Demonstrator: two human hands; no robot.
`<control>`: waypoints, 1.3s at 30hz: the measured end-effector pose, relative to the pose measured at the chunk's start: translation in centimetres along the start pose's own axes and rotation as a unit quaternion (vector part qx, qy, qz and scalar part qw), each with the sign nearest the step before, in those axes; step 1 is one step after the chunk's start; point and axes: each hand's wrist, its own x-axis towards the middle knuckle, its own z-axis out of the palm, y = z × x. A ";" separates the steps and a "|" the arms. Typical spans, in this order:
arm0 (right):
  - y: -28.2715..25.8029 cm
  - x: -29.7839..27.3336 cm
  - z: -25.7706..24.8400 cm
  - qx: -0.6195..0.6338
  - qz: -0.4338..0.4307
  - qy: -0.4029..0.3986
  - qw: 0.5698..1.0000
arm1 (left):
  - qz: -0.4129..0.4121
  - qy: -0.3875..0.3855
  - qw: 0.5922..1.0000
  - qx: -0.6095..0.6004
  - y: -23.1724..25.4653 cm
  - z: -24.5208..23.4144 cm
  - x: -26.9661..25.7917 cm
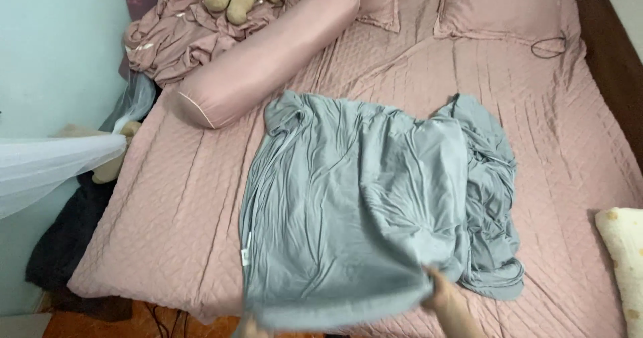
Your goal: The recorder is folding a light blue fitted bed sheet on a bed.
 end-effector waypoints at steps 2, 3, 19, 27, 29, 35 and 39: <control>-3.6 -3.8 8.7 0.022 -0.043 -0.059 0.997 | 0.065 -0.045 0.995 0.060 14.1 4.9 4.9; -5.8 -6.2 12.5 0.044 -0.082 -0.114 0.989 | 0.090 -0.043 0.991 0.089 25.5 5.5 4.9; -7.2 -25.3 24.3 0.089 -0.301 -0.388 0.866 | 0.361 -0.061 0.687 -0.628 58.9 -13.1 -14.2; 0.4 -12.0 11.8 -0.023 -0.157 -0.113 0.981 | 0.055 0.000 0.827 -0.560 38.6 -8.8 -11.2; 1.4 -7.4 8.3 -0.051 -0.135 -0.102 0.984 | -0.032 0.034 0.848 -0.528 34.4 -7.4 -9.6; 5.0 5.3 -1.8 -0.091 -0.069 -0.029 0.993 | -0.144 0.037 0.907 -0.393 20.0 -3.2 -2.5; 8.4 10.4 -5.6 -0.117 -0.012 0.009 0.993 | -0.177 0.037 0.942 -0.282 17.4 -1.1 -0.8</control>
